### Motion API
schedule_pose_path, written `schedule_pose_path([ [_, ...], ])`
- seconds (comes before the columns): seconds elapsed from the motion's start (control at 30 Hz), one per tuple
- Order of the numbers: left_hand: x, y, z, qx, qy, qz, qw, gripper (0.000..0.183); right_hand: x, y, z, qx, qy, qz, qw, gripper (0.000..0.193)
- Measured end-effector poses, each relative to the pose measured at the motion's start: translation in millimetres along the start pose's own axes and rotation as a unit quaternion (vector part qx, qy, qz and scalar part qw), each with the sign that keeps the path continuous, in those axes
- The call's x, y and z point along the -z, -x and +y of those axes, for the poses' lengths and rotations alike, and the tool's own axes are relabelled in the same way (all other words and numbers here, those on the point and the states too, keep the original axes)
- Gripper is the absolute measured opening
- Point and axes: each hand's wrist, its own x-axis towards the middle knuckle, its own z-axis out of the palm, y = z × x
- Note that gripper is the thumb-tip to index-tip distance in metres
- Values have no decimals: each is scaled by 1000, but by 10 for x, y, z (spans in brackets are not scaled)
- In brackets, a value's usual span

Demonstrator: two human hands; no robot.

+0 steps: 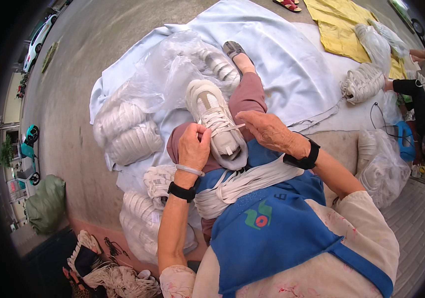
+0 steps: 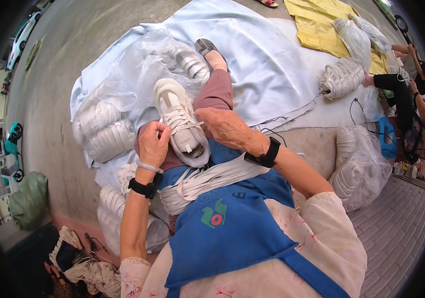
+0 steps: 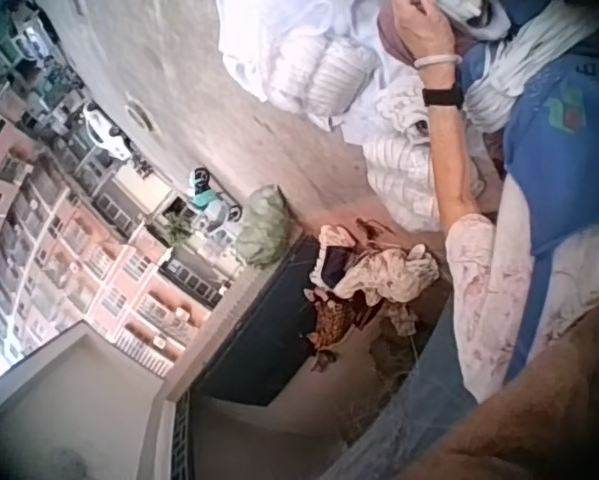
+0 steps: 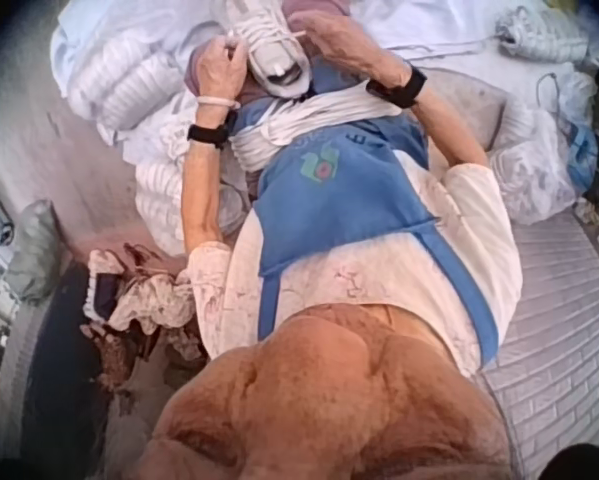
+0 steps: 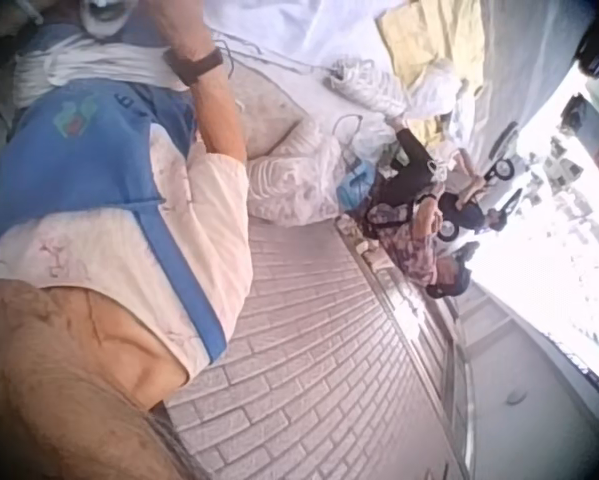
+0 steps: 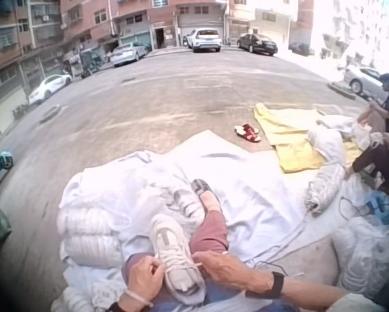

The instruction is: Lacing white sneakers while sitting outdoors in a group.

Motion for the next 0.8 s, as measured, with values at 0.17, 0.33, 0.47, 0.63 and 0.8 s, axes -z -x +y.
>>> schedule_pose_path([
  [0.17, 91, 174, 178, -60, 17, 65, 996, 13, 127, 119, -59, -75, -131, -74, 986, 18],
  [0.33, 190, 465, 302, 130, 91, 2, 987, 16, 61, 93, 49, -45, -98, -79, 991, 9],
  [0.47, 126, 601, 89, 223, 135, -57, 964, 15, -26, -3, 21, -84, -122, -34, 988, 13],
  [0.63, 109, 575, -7, 141, 60, -40, 987, 22, -47, 55, 112, -37, -50, -27, 998, 13],
  [0.8, 160, 495, 21, 153, 54, -31, 986, 24, -46, 164, 154, -27, 54, -61, 996, 9],
])
